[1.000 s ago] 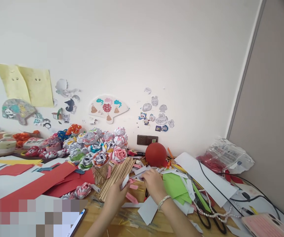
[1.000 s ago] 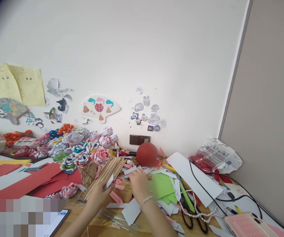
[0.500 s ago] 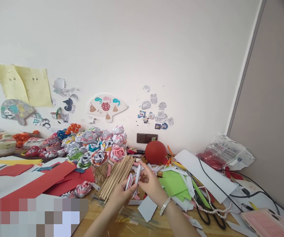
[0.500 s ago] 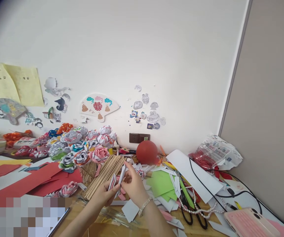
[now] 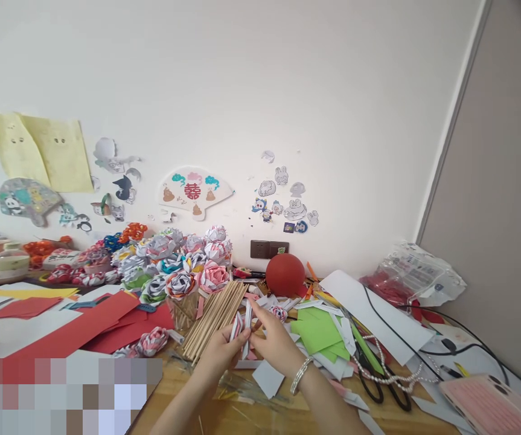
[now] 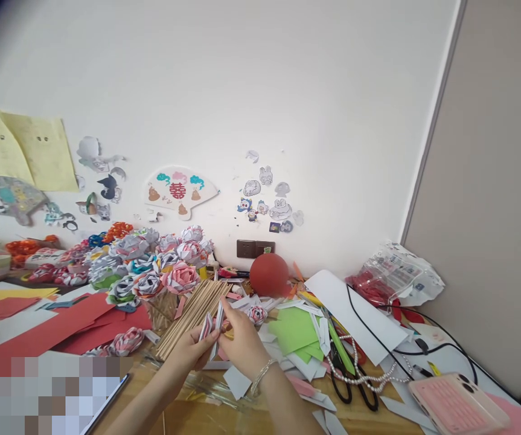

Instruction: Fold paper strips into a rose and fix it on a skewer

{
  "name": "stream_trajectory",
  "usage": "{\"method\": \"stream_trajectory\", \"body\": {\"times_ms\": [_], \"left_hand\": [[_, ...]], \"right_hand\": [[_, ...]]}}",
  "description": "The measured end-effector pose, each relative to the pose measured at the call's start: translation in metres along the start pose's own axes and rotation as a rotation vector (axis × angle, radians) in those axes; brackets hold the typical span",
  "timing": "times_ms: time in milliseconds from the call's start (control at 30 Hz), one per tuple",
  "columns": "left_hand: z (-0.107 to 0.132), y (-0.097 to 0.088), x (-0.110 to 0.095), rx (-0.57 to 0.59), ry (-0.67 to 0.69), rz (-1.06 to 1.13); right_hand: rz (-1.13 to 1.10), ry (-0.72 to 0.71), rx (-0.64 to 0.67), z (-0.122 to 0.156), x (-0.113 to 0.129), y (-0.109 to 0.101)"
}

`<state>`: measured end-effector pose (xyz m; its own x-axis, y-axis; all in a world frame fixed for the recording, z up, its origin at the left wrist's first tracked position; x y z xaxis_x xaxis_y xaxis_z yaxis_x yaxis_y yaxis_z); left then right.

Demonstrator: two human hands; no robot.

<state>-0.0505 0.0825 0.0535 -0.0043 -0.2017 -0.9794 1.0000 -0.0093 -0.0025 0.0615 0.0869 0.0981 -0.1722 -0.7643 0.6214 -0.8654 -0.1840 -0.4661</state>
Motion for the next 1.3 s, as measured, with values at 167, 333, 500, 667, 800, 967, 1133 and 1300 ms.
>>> {"method": "stream_trajectory", "body": {"times_ms": [167, 333, 500, 667, 800, 967, 1133, 1300], "left_hand": [[-0.005, -0.031, 0.0, -0.206, -0.003, 0.065], [-0.006, -0.049, 0.003, -0.31, -0.006, 0.101], [-0.003, -0.045, 0.001, -0.317, 0.0, 0.102], [-0.002, -0.047, 0.0, -0.338, -0.009, 0.081], [-0.004, -0.049, 0.002, -0.351, -0.028, 0.06], [-0.006, -0.043, 0.002, -0.309, -0.03, 0.045], [-0.006, -0.032, 0.003, -0.243, -0.025, 0.039], [-0.003, -0.022, 0.002, -0.184, 0.005, 0.068]], "right_hand": [[0.174, 0.064, 0.008, 0.01, -0.022, 0.009], [0.308, 0.075, 0.172, 0.022, -0.039, 0.041], [0.38, 0.176, 0.179, 0.024, -0.052, 0.053], [0.341, 0.138, 0.172, 0.024, -0.047, 0.049], [0.277, 0.093, 0.083, 0.022, -0.043, 0.036], [0.167, 0.123, -0.091, 0.017, -0.048, 0.016], [0.058, 0.106, -0.165, 0.014, -0.036, 0.01], [-0.061, 0.071, -0.211, 0.011, -0.01, 0.01]]}}
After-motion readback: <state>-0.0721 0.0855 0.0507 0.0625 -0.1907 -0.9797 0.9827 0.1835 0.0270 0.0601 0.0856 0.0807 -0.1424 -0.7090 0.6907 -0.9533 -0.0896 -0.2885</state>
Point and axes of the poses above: each hand's wrist, its own z-axis away from the middle knuckle, its own y-axis out of the palm, x = y × z, the point moved 7 cm from there along -z, towards the middle knuckle, and after that the axes turned 13 degrees about -y, right-handed, at the moved point
